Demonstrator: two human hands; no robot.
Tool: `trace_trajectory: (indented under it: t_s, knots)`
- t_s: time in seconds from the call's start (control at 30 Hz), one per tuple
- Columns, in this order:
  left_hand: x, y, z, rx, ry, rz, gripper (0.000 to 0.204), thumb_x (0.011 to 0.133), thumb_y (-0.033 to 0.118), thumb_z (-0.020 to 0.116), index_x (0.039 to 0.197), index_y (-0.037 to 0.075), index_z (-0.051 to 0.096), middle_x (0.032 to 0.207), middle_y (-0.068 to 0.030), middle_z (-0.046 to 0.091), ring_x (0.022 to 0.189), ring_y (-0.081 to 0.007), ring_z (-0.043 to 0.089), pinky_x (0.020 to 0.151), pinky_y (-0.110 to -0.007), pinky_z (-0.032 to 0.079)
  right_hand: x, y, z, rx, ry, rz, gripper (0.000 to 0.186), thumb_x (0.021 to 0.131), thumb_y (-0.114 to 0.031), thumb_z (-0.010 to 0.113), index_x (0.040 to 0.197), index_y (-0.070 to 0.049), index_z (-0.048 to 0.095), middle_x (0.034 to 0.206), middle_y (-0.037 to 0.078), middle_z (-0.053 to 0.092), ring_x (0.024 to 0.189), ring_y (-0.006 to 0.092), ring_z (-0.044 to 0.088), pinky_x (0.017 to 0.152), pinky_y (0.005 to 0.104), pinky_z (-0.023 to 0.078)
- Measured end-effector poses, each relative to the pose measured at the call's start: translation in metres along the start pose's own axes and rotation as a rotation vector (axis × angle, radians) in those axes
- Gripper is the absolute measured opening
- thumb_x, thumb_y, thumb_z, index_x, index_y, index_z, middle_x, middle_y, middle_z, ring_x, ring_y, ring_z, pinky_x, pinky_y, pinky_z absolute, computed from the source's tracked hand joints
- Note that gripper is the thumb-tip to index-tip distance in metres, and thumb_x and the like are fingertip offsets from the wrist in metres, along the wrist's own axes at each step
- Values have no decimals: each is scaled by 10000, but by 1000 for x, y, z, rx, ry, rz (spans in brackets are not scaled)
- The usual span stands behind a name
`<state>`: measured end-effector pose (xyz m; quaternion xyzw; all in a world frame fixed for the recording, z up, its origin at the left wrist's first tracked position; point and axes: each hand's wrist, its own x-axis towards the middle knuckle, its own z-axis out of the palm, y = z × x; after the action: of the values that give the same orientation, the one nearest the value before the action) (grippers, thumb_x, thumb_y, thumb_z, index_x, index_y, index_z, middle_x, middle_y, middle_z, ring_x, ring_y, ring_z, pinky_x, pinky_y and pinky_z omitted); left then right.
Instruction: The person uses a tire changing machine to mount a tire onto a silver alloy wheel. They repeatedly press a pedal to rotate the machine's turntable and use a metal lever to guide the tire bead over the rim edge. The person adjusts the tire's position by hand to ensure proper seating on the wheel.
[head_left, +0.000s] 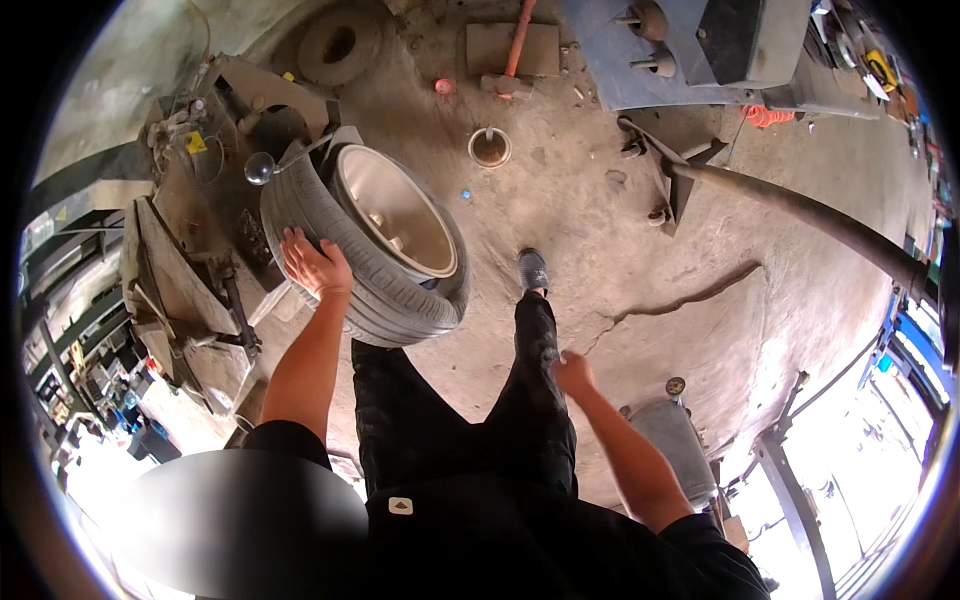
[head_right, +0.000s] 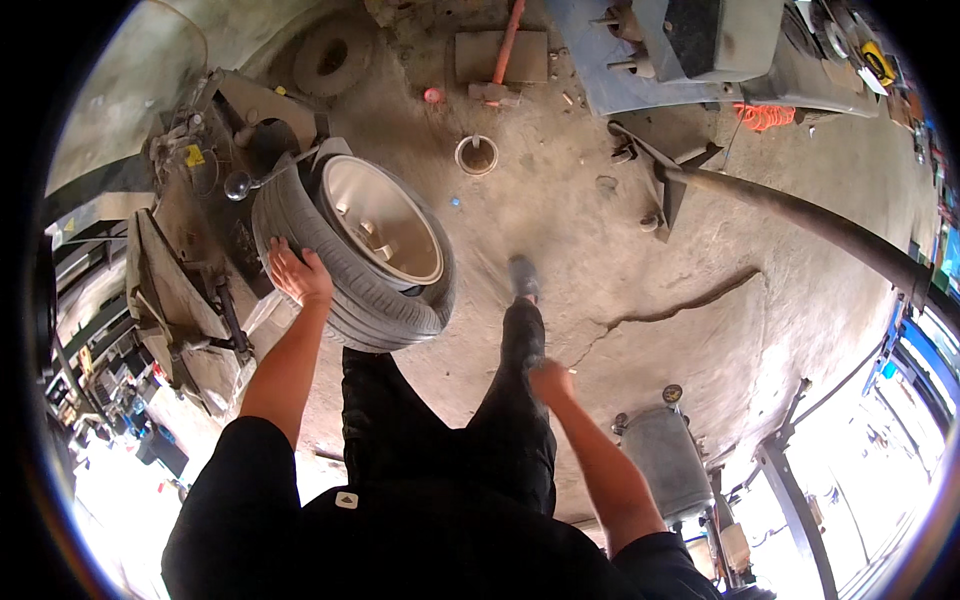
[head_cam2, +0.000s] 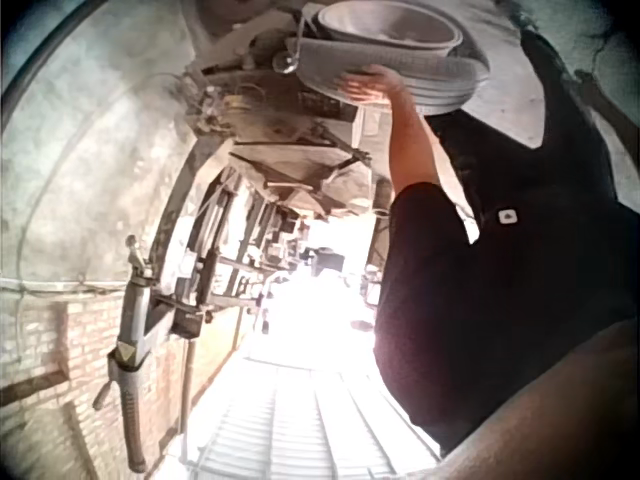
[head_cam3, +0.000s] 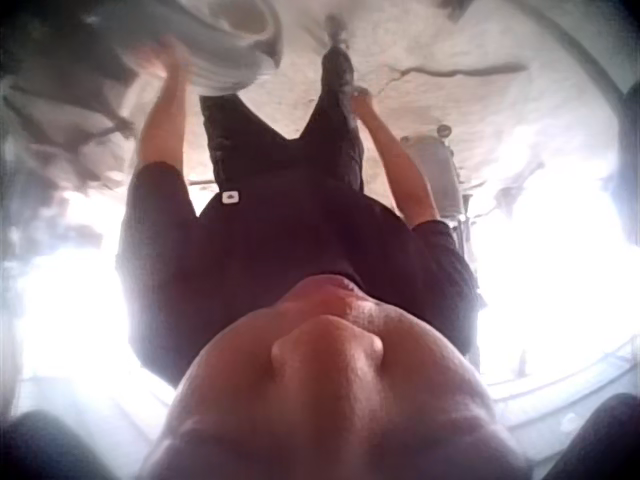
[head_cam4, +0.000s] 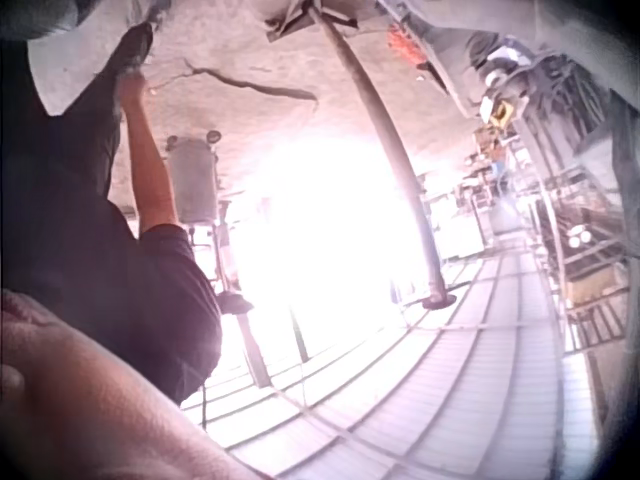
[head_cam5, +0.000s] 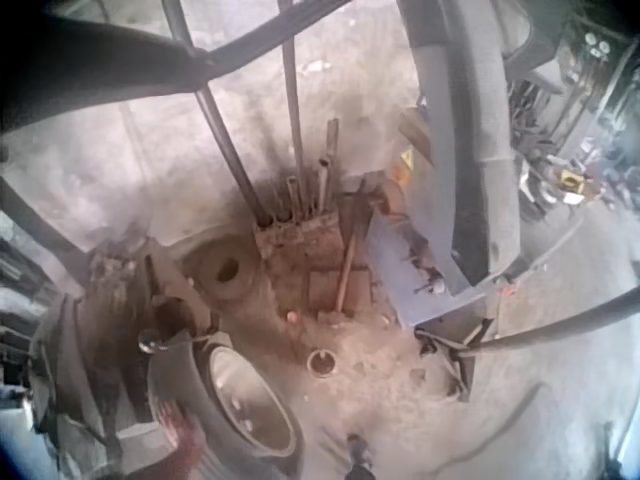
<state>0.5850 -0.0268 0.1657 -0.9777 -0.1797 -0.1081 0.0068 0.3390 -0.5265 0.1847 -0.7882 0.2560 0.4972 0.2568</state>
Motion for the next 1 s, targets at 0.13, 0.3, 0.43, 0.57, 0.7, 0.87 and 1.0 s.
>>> trace_trajectory:
  t_s: [0.13, 0.3, 0.43, 0.57, 0.7, 0.87, 1.0]
  knots:
    - [2, 2, -2, -3, -12, -56, 561, 950, 278, 542, 1439, 7, 574, 1609, -187, 498, 1509, -384, 413, 1240, -572, 289, -31, -5, -5, -97, -91, -82, 419, 961, -387, 618, 1176, -45, 726, 1152, 286, 734, 1121, 482, 696, 957, 574, 556]
    - [7, 10, -5, 33, -12, -93, 573, 955, 278, 570, 1478, 45, 563, 1615, -163, 501, 1522, -368, 403, 1256, -543, 283, -1, -37, -33, -87, 92, -436, 391, 978, -324, 644, 1225, -22, 678, 1131, 288, 728, 1100, 497, 681, 947, 551, 553]
    - [6, 10, -6, 4, 25, -133, 586, 943, 312, 578, 1475, 66, 581, 1621, -157, 496, 1528, -361, 405, 1256, -555, 286, 11, -208, -94, -117, 244, -756, 416, 1001, -313, 680, 1245, 22, 676, 1154, 298, 719, 1118, 496, 673, 948, 532, 561]
    - [-4, 4, -14, 24, -22, -177, 603, 955, 358, 562, 1487, 74, 576, 1651, -146, 456, 1555, -362, 365, 1270, -561, 271, -33, -440, -109, -6, 524, -1333, 528, 1029, -337, 675, 1351, 75, 601, 1238, 316, 673, 1172, 485, 656, 986, 525, 547]
    - [7, 17, -34, -75, -111, -237, 629, 963, 377, 561, 1496, 43, 570, 1648, -166, 447, 1569, -371, 335, 1279, -556, 261, -69, -607, -102, -446, 838, -1469, 436, 1017, -314, 644, 1295, 20, 683, 1155, 256, 740, 1095, 443, 719, 919, 516, 583]
    - [7, 10, -51, -228, -123, -251, 623, 926, 307, 613, 1457, -15, 572, 1630, -214, 449, 1547, -403, 363, 1269, -569, 280, -47, -645, -101, -1074, 638, -820, 285, 1005, -260, 644, 1175, -46, 724, 1161, 192, 775, 1102, 391, 748, 890, 514, 615]
    - [-1, 5, -57, -311, -121, -263, 593, 927, 276, 613, 1432, -31, 579, 1608, -247, 458, 1539, -425, 367, 1264, -582, 284, -35, -609, -109, -1153, 802, -1160, 173, 976, -194, 658, 1066, -47, 657, 1001, 198, 766, 884, 400, 769, 740, 508, 631]
